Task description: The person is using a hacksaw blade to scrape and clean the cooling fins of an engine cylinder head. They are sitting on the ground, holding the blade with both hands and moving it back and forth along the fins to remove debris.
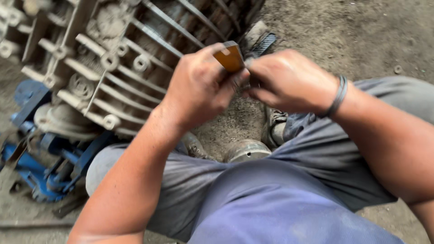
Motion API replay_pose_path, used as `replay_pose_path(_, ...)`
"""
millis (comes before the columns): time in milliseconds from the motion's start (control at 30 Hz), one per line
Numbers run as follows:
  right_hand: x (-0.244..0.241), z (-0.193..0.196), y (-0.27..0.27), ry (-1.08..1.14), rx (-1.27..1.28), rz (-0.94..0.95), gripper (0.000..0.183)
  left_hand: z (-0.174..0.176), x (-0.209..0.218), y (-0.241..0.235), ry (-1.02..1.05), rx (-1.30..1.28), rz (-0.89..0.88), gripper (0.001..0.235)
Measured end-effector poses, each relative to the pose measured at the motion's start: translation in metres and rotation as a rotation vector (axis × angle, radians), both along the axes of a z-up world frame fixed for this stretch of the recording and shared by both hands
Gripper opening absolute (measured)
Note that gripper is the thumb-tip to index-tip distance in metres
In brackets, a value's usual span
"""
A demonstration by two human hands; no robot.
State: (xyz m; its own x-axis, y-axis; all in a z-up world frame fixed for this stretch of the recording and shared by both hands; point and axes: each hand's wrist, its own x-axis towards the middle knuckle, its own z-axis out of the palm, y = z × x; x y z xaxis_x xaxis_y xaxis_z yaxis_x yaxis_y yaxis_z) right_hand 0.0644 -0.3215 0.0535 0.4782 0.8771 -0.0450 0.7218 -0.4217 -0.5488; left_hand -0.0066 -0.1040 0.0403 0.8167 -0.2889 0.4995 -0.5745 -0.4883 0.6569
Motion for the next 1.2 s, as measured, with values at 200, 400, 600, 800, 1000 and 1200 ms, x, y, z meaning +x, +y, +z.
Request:
replay_pose_path(200,0.004,-0.014,-0.015,0.114,-0.037,-0.071,0.017,-0.009,0.008,-0.024,0.031,0.113,-0.041,0.012)
replay_pose_path(400,0.018,-0.012,0.023,0.084,0.065,0.120,0.020,0.005,-0.010,0.001,0.056,0.127,0.213,0.015)
replay_pose_path(600,0.032,0.007,0.048,0.171,-0.114,0.326,0.020,0.021,-0.050,-0.004,0.079,0.105,0.348,0.014)
replay_pose_path(800,0.029,0.018,0.063,-0.013,-0.135,0.449,0.036,0.029,-0.101,-0.016,0.080,0.099,0.539,0.026)
replay_pose_path(1000,0.033,0.030,0.049,-0.046,-0.438,0.063,0.030,0.022,-0.105,-0.023,-0.052,0.199,0.523,0.031)
replay_pose_path(1200,0.024,-0.019,0.018,0.992,-0.142,-0.284,0.039,0.001,-0.087,-0.057,-0.191,0.246,0.443,0.030)
